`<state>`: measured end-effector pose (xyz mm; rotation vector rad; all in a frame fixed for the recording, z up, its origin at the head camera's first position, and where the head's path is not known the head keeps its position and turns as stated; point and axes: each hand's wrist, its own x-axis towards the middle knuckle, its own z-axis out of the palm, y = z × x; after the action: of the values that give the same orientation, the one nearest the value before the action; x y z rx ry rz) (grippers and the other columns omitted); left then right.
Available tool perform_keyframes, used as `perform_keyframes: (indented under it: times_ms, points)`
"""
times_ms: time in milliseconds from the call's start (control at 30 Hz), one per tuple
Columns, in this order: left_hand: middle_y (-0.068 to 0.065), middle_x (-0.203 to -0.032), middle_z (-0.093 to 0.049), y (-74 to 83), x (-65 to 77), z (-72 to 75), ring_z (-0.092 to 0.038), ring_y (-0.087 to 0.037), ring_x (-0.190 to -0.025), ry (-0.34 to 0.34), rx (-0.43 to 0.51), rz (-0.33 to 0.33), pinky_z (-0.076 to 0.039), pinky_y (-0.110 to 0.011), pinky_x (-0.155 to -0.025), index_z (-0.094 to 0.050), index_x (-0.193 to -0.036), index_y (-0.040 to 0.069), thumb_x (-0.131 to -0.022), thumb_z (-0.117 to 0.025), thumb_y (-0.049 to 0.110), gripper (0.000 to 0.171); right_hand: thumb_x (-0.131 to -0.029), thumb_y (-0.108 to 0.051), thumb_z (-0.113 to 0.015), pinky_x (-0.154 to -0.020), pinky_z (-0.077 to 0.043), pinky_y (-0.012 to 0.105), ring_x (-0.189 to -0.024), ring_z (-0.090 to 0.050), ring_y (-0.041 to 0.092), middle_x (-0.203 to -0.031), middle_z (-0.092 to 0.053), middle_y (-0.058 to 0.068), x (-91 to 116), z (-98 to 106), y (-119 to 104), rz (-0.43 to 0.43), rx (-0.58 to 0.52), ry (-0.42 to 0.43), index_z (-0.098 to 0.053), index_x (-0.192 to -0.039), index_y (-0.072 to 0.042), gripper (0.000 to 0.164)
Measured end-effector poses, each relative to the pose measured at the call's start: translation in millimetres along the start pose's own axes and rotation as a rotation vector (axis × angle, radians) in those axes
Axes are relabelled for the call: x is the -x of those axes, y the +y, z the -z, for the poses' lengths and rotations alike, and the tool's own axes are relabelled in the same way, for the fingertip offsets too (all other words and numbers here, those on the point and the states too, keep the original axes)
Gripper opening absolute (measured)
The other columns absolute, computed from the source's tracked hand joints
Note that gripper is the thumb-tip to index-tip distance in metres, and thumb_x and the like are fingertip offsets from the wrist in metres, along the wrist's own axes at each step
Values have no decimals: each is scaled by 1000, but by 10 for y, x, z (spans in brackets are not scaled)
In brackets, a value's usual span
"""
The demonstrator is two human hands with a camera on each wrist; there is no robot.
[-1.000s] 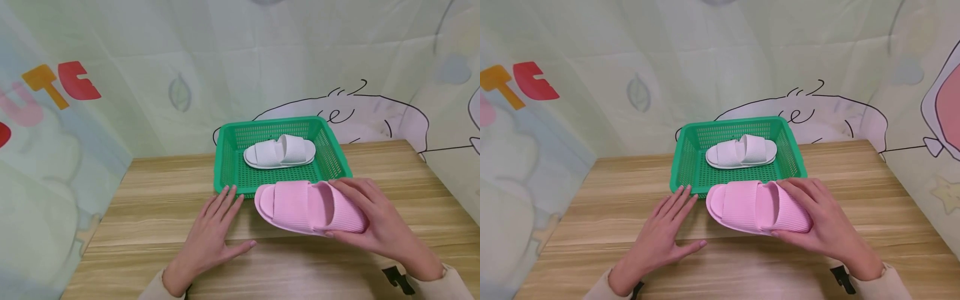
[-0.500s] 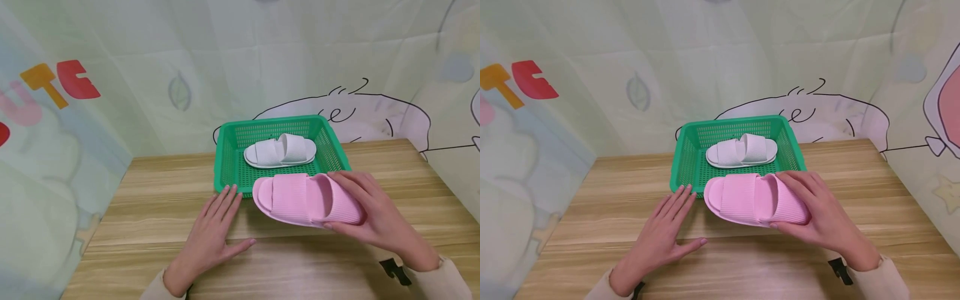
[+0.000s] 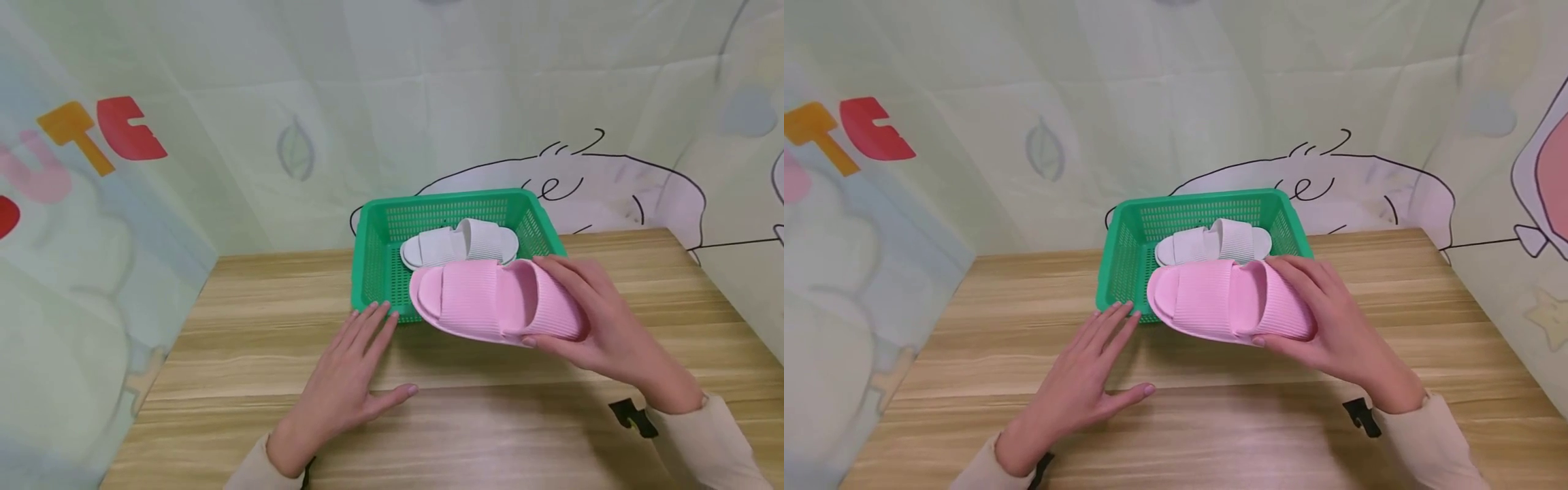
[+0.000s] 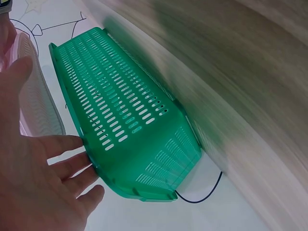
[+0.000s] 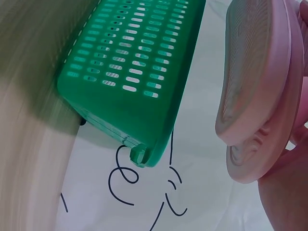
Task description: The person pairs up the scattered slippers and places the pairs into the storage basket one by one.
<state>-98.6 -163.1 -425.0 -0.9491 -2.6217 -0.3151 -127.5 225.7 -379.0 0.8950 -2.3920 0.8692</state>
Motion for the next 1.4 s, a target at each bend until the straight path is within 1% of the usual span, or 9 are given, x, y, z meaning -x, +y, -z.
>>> perform_keyframes:
  times_ms: [100,200,333,533,633,767,867,1200,1400]
  points:
    - [-16,-171,-33,1,-3,6,-30,-36,-159,-8,9,3,-25,-50,-129,-45,-159,1,-95,-58,76,100,-71,-37,-99,-101,-39,14,-133,-46,24,-150,-54,14,-61,-18,25,10,15,12,-54,-155,-8,100]
    - [-16,-171,-33,1,-4,4,-31,-37,-159,-16,16,6,-26,-50,-129,-44,-160,1,-95,-58,76,100,-64,-25,-101,-103,-37,12,-135,-47,26,-152,-54,13,-116,-33,37,1,29,8,-53,-156,-10,105]
    - [-15,-172,-31,1,-5,-1,-29,-35,-160,-28,18,11,-26,-49,-129,-43,-160,2,-93,-62,75,101,-65,-23,-101,-103,-37,13,-136,-47,29,-154,-53,12,-182,-55,70,-1,24,6,-52,-157,-11,105]
    - [-14,-173,-29,-1,-7,9,-27,-35,-160,-57,18,30,-24,-48,-130,-39,-163,3,-90,-66,76,106,-62,-18,-101,-101,-40,17,-134,-49,27,-152,-55,12,-299,-94,125,17,20,14,-52,-156,-10,106]
    - [-14,-173,-29,1,-4,12,-27,-35,-160,-67,17,39,-23,-47,-130,-39,-163,4,-90,-66,75,106,-64,-19,-101,-100,-46,28,-136,-48,27,-154,-54,11,-350,-118,134,1,21,4,-52,-157,-12,106]
    - [-15,-172,-30,2,-2,11,-27,-34,-160,-52,8,33,-25,-48,-129,-40,-162,3,-89,-69,75,107,-67,-21,-100,-95,-54,49,-139,-47,30,-156,-51,11,-396,-168,158,-40,17,-20,-50,-158,-15,104]
    - [-16,-172,-31,3,-6,9,-29,-35,-160,-46,4,24,-26,-49,-129,-39,-162,3,-88,-70,75,108,-69,-19,-100,-92,-57,58,-140,-46,32,-157,-50,12,-411,-213,204,-59,2,-29,-50,-158,-15,102]
    - [-17,-171,-32,3,-12,14,-30,-38,-158,-47,-9,6,-26,-48,-129,-38,-163,2,-87,-72,73,109,-77,-25,-97,-99,-55,64,-144,-43,33,-160,-47,10,-560,-336,355,-116,-49,-76,-46,-161,-18,99]
    - [-18,-171,-32,0,-11,4,-30,-38,-159,-45,-8,-2,-26,-48,-129,-39,-162,1,-88,-71,72,108,-79,-26,-95,-98,-55,61,-144,-42,32,-159,-47,9,-632,-395,437,-155,-71,-103,-47,-161,-18,96]
